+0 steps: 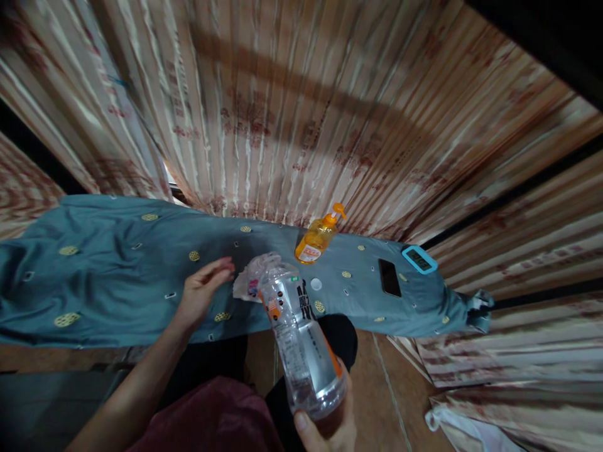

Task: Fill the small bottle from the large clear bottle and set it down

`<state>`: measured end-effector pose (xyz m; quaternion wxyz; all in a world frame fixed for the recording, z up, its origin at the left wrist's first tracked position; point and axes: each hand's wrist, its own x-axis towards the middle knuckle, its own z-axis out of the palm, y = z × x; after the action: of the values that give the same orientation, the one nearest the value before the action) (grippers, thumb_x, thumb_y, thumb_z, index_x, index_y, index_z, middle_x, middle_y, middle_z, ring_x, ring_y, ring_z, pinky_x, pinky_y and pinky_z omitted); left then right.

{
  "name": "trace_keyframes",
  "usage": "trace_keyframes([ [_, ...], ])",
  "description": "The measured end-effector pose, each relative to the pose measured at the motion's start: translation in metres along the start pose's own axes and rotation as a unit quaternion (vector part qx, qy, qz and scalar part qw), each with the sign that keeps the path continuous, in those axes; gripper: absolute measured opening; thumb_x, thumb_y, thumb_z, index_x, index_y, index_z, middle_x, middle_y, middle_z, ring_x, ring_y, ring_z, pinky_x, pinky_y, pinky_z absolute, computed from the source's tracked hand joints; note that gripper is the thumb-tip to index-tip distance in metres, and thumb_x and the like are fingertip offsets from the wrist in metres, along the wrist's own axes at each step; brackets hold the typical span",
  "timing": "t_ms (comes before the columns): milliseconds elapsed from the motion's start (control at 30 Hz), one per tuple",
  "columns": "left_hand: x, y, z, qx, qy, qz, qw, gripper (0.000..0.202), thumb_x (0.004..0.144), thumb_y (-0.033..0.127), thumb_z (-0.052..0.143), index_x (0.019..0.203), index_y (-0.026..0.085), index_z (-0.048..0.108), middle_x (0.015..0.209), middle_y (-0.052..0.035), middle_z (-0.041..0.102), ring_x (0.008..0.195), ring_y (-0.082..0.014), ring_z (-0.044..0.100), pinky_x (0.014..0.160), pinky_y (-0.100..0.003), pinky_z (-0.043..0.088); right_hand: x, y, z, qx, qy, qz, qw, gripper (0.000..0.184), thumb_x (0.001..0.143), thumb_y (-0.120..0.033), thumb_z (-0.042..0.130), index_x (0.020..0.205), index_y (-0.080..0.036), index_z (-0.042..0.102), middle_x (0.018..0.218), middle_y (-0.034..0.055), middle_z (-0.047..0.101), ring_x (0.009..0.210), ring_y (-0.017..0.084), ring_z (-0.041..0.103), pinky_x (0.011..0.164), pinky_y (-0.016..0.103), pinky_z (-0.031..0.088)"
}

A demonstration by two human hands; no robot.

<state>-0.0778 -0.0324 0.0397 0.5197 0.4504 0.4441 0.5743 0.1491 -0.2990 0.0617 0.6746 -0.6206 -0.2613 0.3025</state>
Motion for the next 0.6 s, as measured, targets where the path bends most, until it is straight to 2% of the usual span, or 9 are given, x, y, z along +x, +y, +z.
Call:
trace_keyframes([
  [33, 0.003, -0.002, 0.001, 0.04, -0.006, 0.036, 0.999, 0.077, 0.071, 0.066, 0.1, 0.132, 0.023, 0.081, 0.131, -0.0132, 0.084, 0.126, -0.033, 0.078, 0.105, -0.045, 0.066, 0.0, 0.002, 0.0, 0.001, -0.006, -0.002, 1.0, 0.085, 0.078, -0.052, 0.107, 0.152, -0.027, 0.072, 0.14, 0.0126, 0.086, 0.123, 0.038, 0.086, 0.091, 0.039, 0.073],
  [67, 0.005, -0.004, 0.003, 0.083, -0.022, 0.067, 0.994, 0.091, 0.07, 0.061, 0.103, 0.149, 0.026, 0.073, 0.156, -0.0148, 0.074, 0.148, -0.0367, 0.068, 0.121, -0.052, 0.06, -0.001, 0.003, -0.001, 0.002, -0.013, -0.003, 1.0, 0.085, 0.079, -0.052, 0.107, 0.153, -0.029, 0.071, 0.141, 0.0116, 0.086, 0.123, 0.037, 0.086, 0.09, 0.038, 0.073],
  [100, 0.008, -0.006, 0.007, 0.126, -0.047, 0.09, 0.987, 0.103, 0.07, 0.056, 0.104, 0.162, 0.029, 0.063, 0.172, -0.0151, 0.062, 0.163, -0.0388, 0.056, 0.133, -0.057, 0.051, -0.001, 0.004, -0.001, 0.004, -0.02, -0.002, 1.0, 0.084, 0.081, -0.052, 0.105, 0.154, -0.032, 0.07, 0.142, 0.0104, 0.085, 0.123, 0.035, 0.086, 0.088, 0.036, 0.073],
  [167, 0.013, -0.008, 0.017, 0.198, -0.102, 0.111, 0.968, 0.114, 0.074, 0.046, 0.103, 0.173, 0.031, 0.05, 0.184, -0.0152, 0.047, 0.174, -0.0401, 0.041, 0.143, -0.06, 0.037, 0.0, 0.005, -0.002, 0.005, -0.034, -0.002, 0.999, 0.081, 0.085, -0.052, 0.103, 0.157, -0.034, 0.069, 0.143, 0.0094, 0.085, 0.122, 0.034, 0.087, 0.083, 0.033, 0.073],
  [267, 0.019, -0.014, 0.037, 0.219, -0.147, 0.108, 0.958, 0.115, 0.075, 0.033, 0.102, 0.175, 0.026, 0.047, 0.182, -0.0178, 0.048, 0.173, -0.0407, 0.043, 0.145, -0.058, 0.035, 0.001, 0.005, -0.002, 0.0, -0.04, -0.007, 0.999, 0.081, 0.087, -0.051, 0.101, 0.158, -0.029, 0.067, 0.143, 0.0122, 0.085, 0.12, 0.035, 0.088, 0.078, 0.032, 0.073],
  [367, 0.023, -0.023, 0.052, 0.187, -0.162, 0.072, 0.966, 0.104, 0.075, 0.025, 0.098, 0.169, 0.023, 0.053, 0.168, -0.0181, 0.063, 0.158, -0.0404, 0.061, 0.138, -0.059, 0.046, 0.002, 0.003, -0.001, -0.004, -0.029, -0.015, 0.999, 0.081, 0.086, -0.052, 0.103, 0.155, -0.028, 0.068, 0.142, 0.0111, 0.086, 0.12, 0.034, 0.088, 0.076, 0.03, 0.072],
  [467, 0.025, -0.031, 0.057, 0.186, -0.156, 0.073, 0.967, 0.085, 0.077, 0.018, 0.09, 0.157, 0.023, 0.063, 0.159, -0.0158, 0.071, 0.15, -0.0391, 0.068, 0.134, -0.059, 0.05, 0.002, -0.001, 0.001, 0.008, -0.016, -0.007, 1.0, 0.077, 0.084, -0.05, 0.104, 0.15, -0.029, 0.072, 0.137, 0.0079, 0.088, 0.118, 0.031, 0.088, 0.079, 0.029, 0.072],
  [600, 0.026, -0.035, 0.054, 0.185, -0.152, 0.091, 0.967, 0.076, 0.075, 0.019, 0.089, 0.148, 0.023, 0.067, 0.152, -0.0142, 0.074, 0.148, -0.0386, 0.069, 0.132, -0.057, 0.052, 0.002, -0.007, 0.003, 0.011, 0.001, 0.023, 1.0, 0.084, 0.079, -0.053, 0.107, 0.149, -0.024, 0.071, 0.131, 0.0124, 0.089, 0.113, 0.036, 0.089, 0.082, 0.036, 0.073],
])
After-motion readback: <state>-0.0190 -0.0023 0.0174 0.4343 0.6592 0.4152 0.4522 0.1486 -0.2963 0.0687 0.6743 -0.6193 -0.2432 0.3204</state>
